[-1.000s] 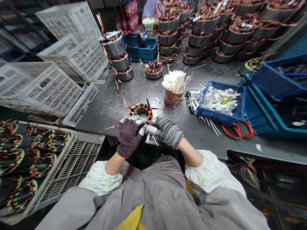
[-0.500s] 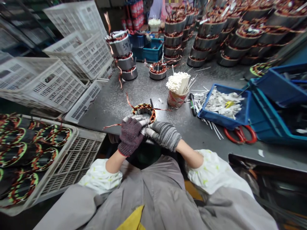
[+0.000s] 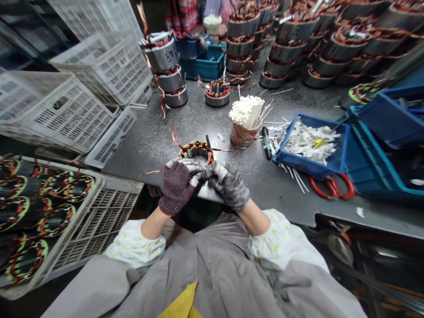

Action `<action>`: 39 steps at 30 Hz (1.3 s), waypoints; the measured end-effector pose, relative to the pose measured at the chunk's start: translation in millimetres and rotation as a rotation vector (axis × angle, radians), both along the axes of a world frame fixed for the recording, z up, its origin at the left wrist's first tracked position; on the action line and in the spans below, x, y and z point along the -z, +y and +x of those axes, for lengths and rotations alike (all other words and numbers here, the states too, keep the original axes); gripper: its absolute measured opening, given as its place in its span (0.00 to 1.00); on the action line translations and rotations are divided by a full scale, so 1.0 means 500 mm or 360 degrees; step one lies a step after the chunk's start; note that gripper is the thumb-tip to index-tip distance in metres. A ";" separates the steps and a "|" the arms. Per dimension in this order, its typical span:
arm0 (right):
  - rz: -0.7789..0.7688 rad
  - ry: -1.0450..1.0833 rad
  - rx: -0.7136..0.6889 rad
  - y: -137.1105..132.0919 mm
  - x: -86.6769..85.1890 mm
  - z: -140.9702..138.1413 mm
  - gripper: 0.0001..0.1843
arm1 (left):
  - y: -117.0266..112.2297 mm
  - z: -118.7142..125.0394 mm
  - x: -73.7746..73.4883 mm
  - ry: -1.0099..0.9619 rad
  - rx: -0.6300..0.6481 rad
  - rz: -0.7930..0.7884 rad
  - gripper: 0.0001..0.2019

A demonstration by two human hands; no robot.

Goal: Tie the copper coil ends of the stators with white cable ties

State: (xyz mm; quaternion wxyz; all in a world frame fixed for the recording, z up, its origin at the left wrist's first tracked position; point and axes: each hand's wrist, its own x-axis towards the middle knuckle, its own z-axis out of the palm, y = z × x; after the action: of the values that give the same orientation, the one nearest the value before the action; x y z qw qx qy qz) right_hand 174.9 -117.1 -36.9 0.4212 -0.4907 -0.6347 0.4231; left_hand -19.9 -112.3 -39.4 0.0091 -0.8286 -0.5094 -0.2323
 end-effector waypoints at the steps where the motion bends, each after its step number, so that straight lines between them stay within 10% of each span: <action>1: -0.0008 0.0029 -0.0017 -0.010 -0.003 0.006 0.15 | 0.002 0.000 -0.002 -0.0036 0.0021 -0.0007 0.09; 10: -0.0333 0.0391 0.0072 0.054 -0.054 0.012 0.16 | -0.023 0.022 -0.009 -0.0167 0.0285 0.0014 0.10; 15: 0.0279 0.0046 0.0258 -0.002 -0.018 0.033 0.14 | -0.056 0.002 -0.020 -0.0202 0.0023 0.0142 0.13; 22: 0.0388 -0.0471 -0.0111 0.028 0.019 0.012 0.16 | 0.004 -0.035 -0.079 0.0281 0.0359 -0.0123 0.10; 30: 0.0298 0.0073 -0.0935 0.176 0.030 0.053 0.13 | 0.098 -0.042 -0.091 0.0255 0.1157 -0.0078 0.11; 39: 0.0321 0.0155 -0.0287 0.163 0.039 0.063 0.18 | -0.005 -0.031 -0.032 0.0174 0.0469 0.0306 0.17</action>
State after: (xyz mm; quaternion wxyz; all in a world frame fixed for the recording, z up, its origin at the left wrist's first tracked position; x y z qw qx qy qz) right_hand 206.5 -35.8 -56.6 0.4588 -0.3657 -0.6943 0.4167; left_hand -35.5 -114.9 -23.2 0.0818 -0.9009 -0.3567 -0.2333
